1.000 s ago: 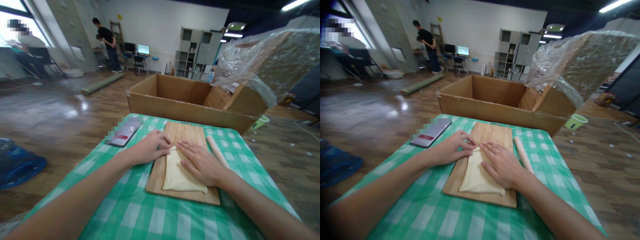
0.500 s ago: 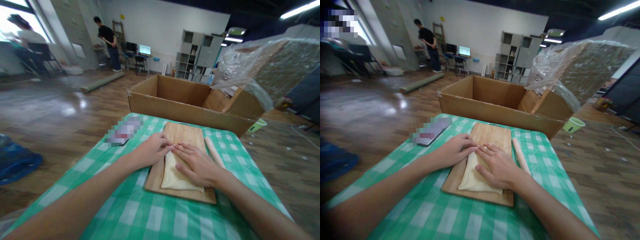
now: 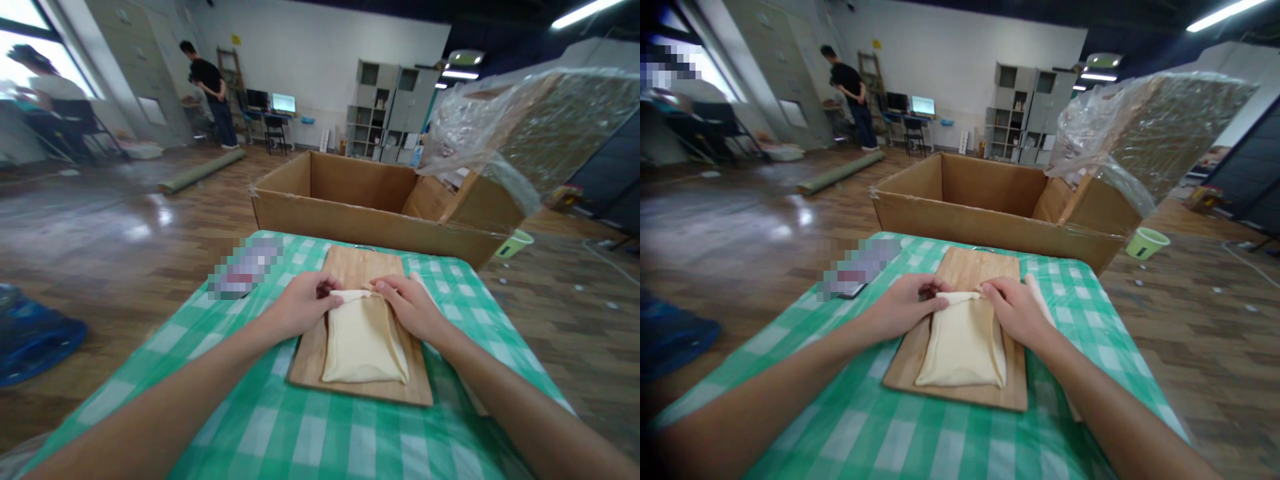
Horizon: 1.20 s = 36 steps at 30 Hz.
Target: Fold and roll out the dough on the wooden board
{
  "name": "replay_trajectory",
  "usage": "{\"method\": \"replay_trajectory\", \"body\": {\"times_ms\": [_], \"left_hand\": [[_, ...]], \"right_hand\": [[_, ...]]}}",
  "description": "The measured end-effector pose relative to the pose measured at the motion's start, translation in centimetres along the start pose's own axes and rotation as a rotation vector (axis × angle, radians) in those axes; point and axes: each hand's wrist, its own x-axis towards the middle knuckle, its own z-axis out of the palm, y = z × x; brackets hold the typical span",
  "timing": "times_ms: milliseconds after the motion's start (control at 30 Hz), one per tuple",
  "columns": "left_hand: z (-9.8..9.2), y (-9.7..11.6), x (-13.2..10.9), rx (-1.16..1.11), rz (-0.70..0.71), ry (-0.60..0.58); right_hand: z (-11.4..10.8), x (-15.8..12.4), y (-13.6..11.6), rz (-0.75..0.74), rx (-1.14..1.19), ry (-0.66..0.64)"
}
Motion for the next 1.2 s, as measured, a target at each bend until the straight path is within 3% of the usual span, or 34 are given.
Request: {"method": "replay_trajectory", "body": {"times_ms": [200, 333, 567, 767, 900, 1033, 1100, 1200], "left_hand": [[0.6, -0.7, 0.5, -0.289, -0.041, 0.041], [0.5, -0.3, 0.4, -0.352, -0.123, 0.093], [0.1, -0.2, 0.5, -0.333, -0.15, 0.17], [0.4, -1.7, 1.0, -0.649, -0.291, 0.057], [0.2, -2.0, 1.0, -0.706, -0.232, 0.013], [0.0, -2.1, 1.0, -0.573, -0.125, 0.003], [0.0, -2.3, 1.0, -0.515, -0.09, -0.007], [-0.1, -2.5, 1.1, -0.328, 0.0, 0.029]], "right_hand": [[-1.0, 0.6, 0.8, 0.002, 0.001, -0.146], [-1.6, 0.6, 0.7, 0.049, 0.187, -0.267], [-1.6, 0.2, 0.7, 0.304, 0.511, -0.236], [-2.9, 0.1, 0.9, 0.394, 0.618, -0.435], [-2.5, 0.3, 1.5, 0.429, 0.597, -0.337], [-1.8, 0.8, 1.8, 0.326, 0.502, -0.15], [-2.4, 1.2, 1.9, 0.271, 0.367, -0.077], [-4.8, 1.4, 2.1, 0.239, -0.049, -0.026]]}}
